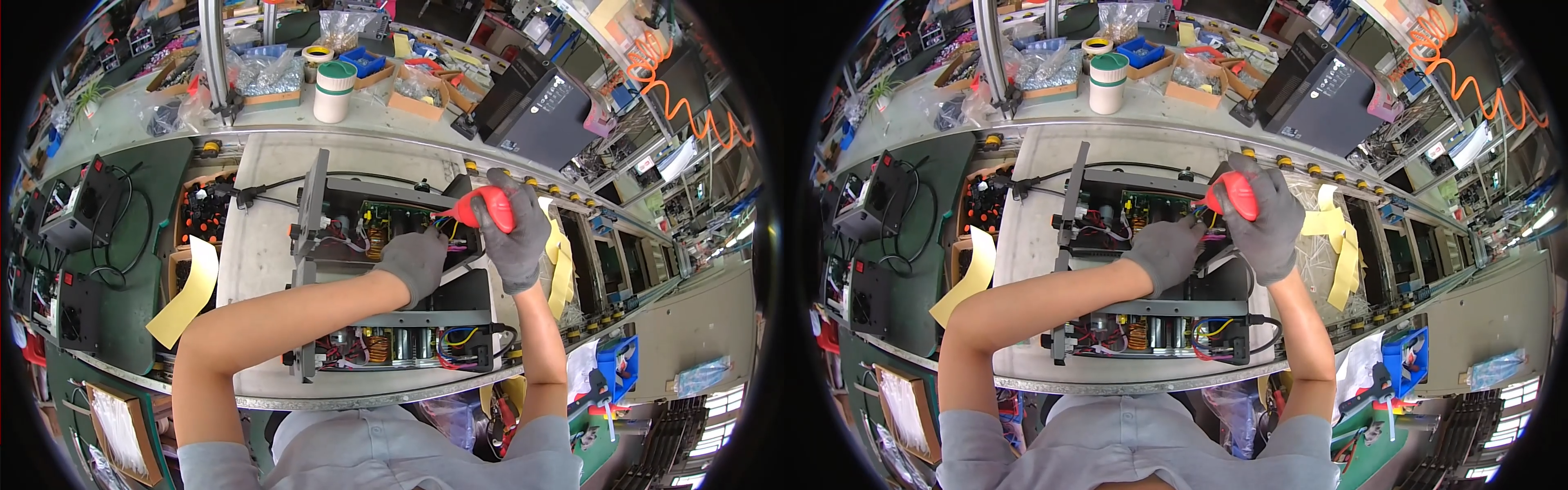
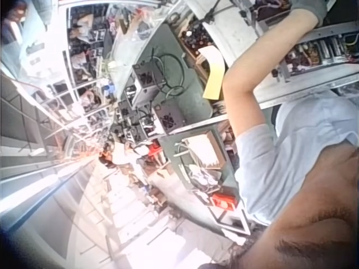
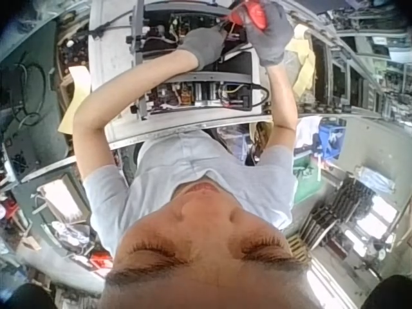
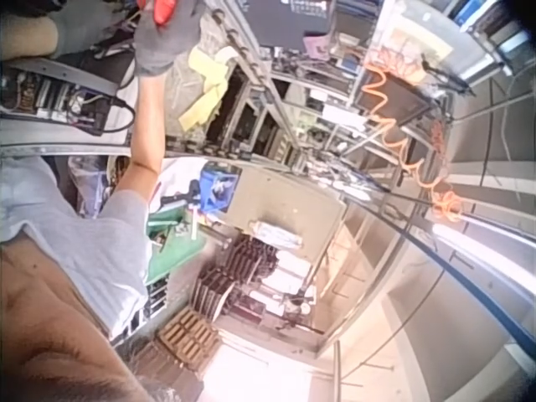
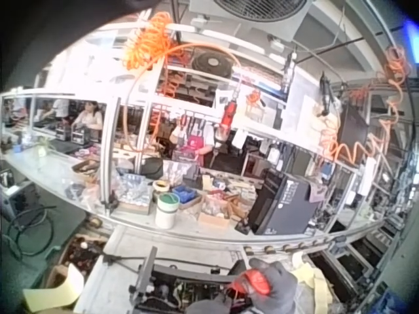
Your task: Assembling electronic components into chassis, connecting wires, cleaning with air, applying glue, and using an electric screwdriver.
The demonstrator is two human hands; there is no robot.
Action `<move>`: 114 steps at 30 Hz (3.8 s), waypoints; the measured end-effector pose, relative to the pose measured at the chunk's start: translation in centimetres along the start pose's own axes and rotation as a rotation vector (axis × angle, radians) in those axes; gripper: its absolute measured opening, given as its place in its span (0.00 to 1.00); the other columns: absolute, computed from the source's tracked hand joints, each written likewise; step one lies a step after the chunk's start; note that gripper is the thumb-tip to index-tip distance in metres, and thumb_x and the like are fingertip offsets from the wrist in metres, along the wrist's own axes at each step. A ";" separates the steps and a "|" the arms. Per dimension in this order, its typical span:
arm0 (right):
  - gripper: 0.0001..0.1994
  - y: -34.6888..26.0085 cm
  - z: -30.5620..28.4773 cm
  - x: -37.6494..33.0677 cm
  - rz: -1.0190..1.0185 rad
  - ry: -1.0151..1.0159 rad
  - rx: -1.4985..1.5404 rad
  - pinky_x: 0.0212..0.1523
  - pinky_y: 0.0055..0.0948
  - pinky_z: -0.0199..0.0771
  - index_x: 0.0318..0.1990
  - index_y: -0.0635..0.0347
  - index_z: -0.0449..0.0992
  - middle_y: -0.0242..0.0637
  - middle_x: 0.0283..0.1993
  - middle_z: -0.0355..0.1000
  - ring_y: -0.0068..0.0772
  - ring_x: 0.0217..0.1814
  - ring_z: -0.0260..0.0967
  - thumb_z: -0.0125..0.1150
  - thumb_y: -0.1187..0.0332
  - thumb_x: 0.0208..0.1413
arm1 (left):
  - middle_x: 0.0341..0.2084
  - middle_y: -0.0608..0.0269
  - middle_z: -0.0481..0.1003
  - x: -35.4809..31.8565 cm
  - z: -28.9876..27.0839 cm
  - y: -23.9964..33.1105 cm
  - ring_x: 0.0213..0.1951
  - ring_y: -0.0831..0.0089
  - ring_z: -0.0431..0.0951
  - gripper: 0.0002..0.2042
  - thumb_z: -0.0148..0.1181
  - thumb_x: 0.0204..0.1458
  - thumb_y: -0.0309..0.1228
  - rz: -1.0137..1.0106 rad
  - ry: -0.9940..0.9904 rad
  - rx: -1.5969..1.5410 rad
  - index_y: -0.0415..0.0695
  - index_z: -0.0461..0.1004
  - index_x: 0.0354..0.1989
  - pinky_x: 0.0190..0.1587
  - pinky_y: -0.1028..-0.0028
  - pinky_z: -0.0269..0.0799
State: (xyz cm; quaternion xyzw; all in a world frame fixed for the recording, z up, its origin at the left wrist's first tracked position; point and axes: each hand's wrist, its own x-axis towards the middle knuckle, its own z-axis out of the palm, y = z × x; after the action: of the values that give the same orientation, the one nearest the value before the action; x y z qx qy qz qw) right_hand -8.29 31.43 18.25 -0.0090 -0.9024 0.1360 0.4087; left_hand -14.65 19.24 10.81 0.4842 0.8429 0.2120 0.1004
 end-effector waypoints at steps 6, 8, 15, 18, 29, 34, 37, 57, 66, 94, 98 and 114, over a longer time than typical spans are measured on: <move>0.17 -0.9 0.4 0.8 -0.052 0.006 -0.044 0.33 0.28 0.70 0.44 0.55 0.74 0.38 0.30 0.69 0.38 0.31 0.70 0.67 0.69 0.44 | 0.39 0.50 0.73 -1.5 -3.7 -0.5 0.41 0.54 0.75 0.13 0.49 0.49 0.30 -0.018 -0.083 -0.044 0.37 0.71 0.42 0.42 0.60 0.72; 0.17 -0.9 0.7 1.1 -0.082 0.015 -0.065 0.30 0.30 0.70 0.44 0.52 0.75 0.37 0.30 0.69 0.40 0.29 0.70 0.67 0.66 0.43 | 0.39 0.51 0.74 -3.3 -6.5 -1.8 0.40 0.55 0.76 0.14 0.52 0.49 0.35 -0.049 -0.048 -0.042 0.42 0.72 0.42 0.41 0.62 0.73; 0.18 -5.1 3.1 3.0 -0.223 0.017 0.205 0.31 0.31 0.70 0.44 0.53 0.74 0.37 0.31 0.70 0.39 0.30 0.70 0.68 0.65 0.43 | 0.46 0.53 0.71 -8.8 -7.5 -13.2 0.45 0.56 0.73 0.22 0.62 0.44 0.39 -0.147 0.785 -0.188 0.48 0.71 0.49 0.46 0.65 0.70; 0.19 -7.5 6.0 3.5 -0.328 -0.097 0.118 0.26 0.33 0.68 0.45 0.50 0.74 0.34 0.29 0.68 0.38 0.26 0.69 0.67 0.64 0.42 | 0.49 0.51 0.68 -10.5 -4.6 -15.9 0.47 0.57 0.71 0.29 0.63 0.44 0.40 -0.029 0.553 -0.374 0.50 0.65 0.57 0.49 0.67 0.68; 0.20 -7.8 11.0 3.4 -0.472 -0.310 -0.049 0.21 0.33 0.68 0.44 0.46 0.72 0.33 0.29 0.66 0.38 0.21 0.68 0.65 0.63 0.40 | 0.45 0.54 0.70 -11.6 -3.2 -15.9 0.44 0.60 0.74 0.31 0.65 0.44 0.42 -0.063 0.515 -0.586 0.46 0.65 0.57 0.45 0.68 0.70; 0.20 -8.2 11.3 3.6 -0.479 -0.344 -0.084 0.22 0.33 0.69 0.44 0.46 0.72 0.32 0.30 0.66 0.39 0.23 0.69 0.65 0.63 0.39 | 0.41 0.53 0.72 -11.6 -3.1 -15.5 0.40 0.58 0.75 0.30 0.66 0.41 0.43 -0.056 0.598 -0.499 0.43 0.68 0.53 0.41 0.68 0.71; 0.20 -7.9 11.9 3.3 -0.480 -0.355 -0.061 0.22 0.33 0.69 0.44 0.46 0.72 0.32 0.30 0.66 0.39 0.23 0.69 0.65 0.62 0.38 | 0.37 0.53 0.73 -11.3 -2.6 -15.6 0.37 0.57 0.76 0.29 0.67 0.40 0.43 -0.038 0.663 -0.461 0.41 0.70 0.50 0.38 0.69 0.72; 0.18 -5.5 5.1 5.2 -0.368 0.086 0.112 0.26 0.30 0.70 0.41 0.58 0.75 0.39 0.28 0.71 0.39 0.26 0.71 0.70 0.68 0.38 | 0.31 0.56 0.76 -5.0 -5.2 -15.8 0.33 0.61 0.77 0.24 0.64 0.41 0.49 -0.247 0.768 -0.551 0.44 0.76 0.41 0.36 0.69 0.71; 0.20 -2.5 6.9 1.3 -0.504 -0.155 0.002 0.23 0.29 0.69 0.41 0.52 0.74 0.32 0.31 0.71 0.33 0.26 0.71 0.71 0.64 0.36 | 0.30 0.55 0.78 -2.6 -6.6 -16.6 0.31 0.64 0.79 0.25 0.64 0.41 0.51 -0.340 0.623 -0.781 0.41 0.77 0.39 0.36 0.71 0.72; 0.19 -3.8 8.1 3.2 -0.493 -0.289 -0.095 0.19 0.28 0.65 0.42 0.49 0.72 0.30 0.26 0.67 0.30 0.21 0.67 0.67 0.62 0.40 | 0.26 0.57 0.78 -2.6 -5.8 -17.3 0.28 0.74 0.77 0.22 0.67 0.42 0.46 -0.249 0.683 -0.862 0.38 0.77 0.38 0.34 0.75 0.71; 0.18 -5.3 4.8 3.3 -0.355 -0.069 0.111 0.29 0.29 0.71 0.40 0.58 0.73 0.38 0.33 0.72 0.35 0.28 0.71 0.68 0.71 0.37 | 0.25 0.58 0.78 -2.3 -5.8 -17.0 0.28 0.77 0.75 0.23 0.67 0.42 0.45 -0.231 0.669 -0.902 0.36 0.76 0.38 0.33 0.77 0.71; 0.20 -5.2 11.2 1.9 -0.374 -0.194 0.226 0.26 0.32 0.70 0.43 0.52 0.72 0.36 0.33 0.70 0.38 0.28 0.70 0.70 0.64 0.40 | 0.25 0.65 0.77 -2.2 -6.9 -16.4 0.26 0.83 0.73 0.19 0.65 0.46 0.42 -0.255 0.597 -0.935 0.38 0.77 0.38 0.30 0.80 0.69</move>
State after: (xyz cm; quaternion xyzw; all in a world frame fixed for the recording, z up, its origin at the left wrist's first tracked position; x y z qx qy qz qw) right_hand -17.39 24.00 13.93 0.2172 -0.9024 0.1582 0.3368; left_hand -28.81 8.31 9.43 0.2019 0.7029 0.6766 0.0863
